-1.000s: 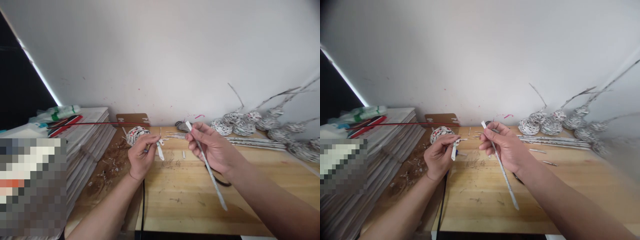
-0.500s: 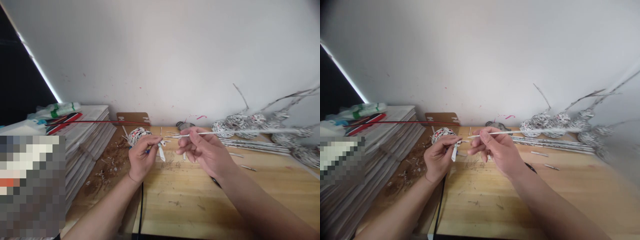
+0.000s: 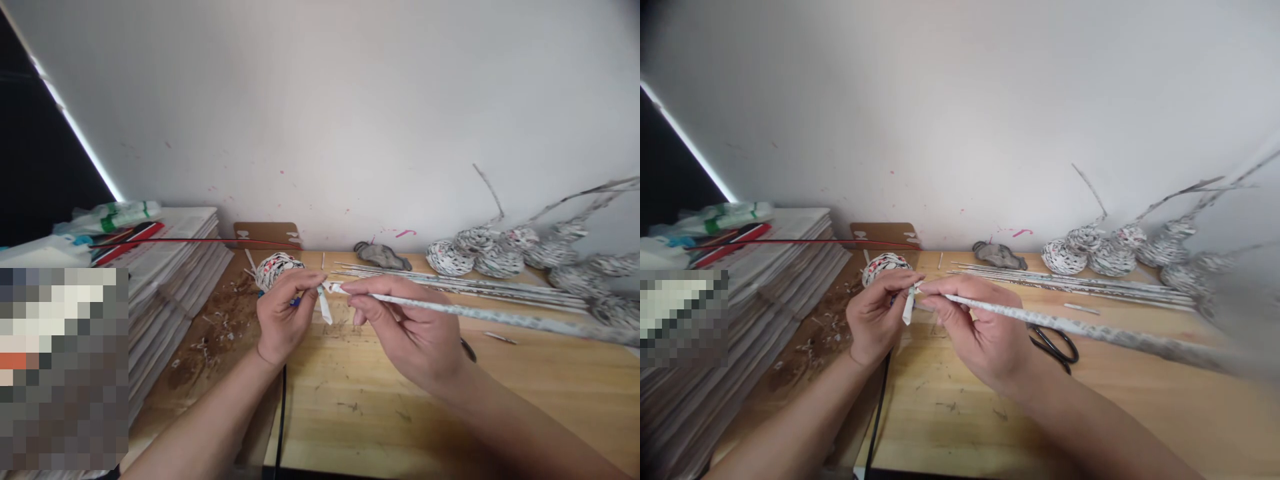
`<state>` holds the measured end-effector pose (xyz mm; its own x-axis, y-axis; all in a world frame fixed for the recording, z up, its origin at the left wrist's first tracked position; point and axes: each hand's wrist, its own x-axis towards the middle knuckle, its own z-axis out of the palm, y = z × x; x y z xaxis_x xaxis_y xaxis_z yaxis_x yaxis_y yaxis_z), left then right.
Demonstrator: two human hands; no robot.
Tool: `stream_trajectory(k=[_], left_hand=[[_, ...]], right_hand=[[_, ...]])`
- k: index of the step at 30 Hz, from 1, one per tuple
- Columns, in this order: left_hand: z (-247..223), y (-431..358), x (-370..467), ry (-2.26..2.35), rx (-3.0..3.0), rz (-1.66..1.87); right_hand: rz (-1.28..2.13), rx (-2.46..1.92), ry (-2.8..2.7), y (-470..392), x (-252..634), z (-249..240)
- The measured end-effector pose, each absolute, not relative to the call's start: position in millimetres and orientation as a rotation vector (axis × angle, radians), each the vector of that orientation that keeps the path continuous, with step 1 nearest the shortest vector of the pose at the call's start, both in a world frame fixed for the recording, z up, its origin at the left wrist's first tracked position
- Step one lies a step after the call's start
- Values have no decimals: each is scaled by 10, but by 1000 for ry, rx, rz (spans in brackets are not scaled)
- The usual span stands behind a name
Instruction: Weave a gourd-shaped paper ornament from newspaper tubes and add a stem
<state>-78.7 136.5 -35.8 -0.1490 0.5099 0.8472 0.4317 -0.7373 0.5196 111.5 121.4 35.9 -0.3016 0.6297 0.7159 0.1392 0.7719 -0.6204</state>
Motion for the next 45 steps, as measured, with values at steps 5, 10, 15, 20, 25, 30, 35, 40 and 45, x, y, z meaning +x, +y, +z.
stream_trajectory(k=[5,10,15,20,25,30,35,40,45], left_hand=[[-343,1371,-783,1090,2040,2065],[-341,1368,-788,1081,2044,2080],[-356,1360,-784,1093,2053,2069],[-360,1359,-783,1078,2118,2061],[-298,1318,-793,1011,2117,2000],[-255,1205,-758,952,2259,1858],[-279,1157,-695,955,2318,1781],[-281,1165,-677,951,2316,1787],[-265,1159,-677,923,2287,1811]], right_hand=[[488,-530,-1844,1243,1080,310],[446,-494,-1881,1241,1083,297],[400,-554,-1883,1249,1081,293],[391,-647,-1852,1274,1093,263],[884,-794,-1594,1400,1151,248],[1395,-768,-1288,1544,1188,144],[1467,-798,-1269,1534,1167,89],[1319,-776,-1401,1485,1130,104],[1162,-788,-1491,1460,1123,89]])
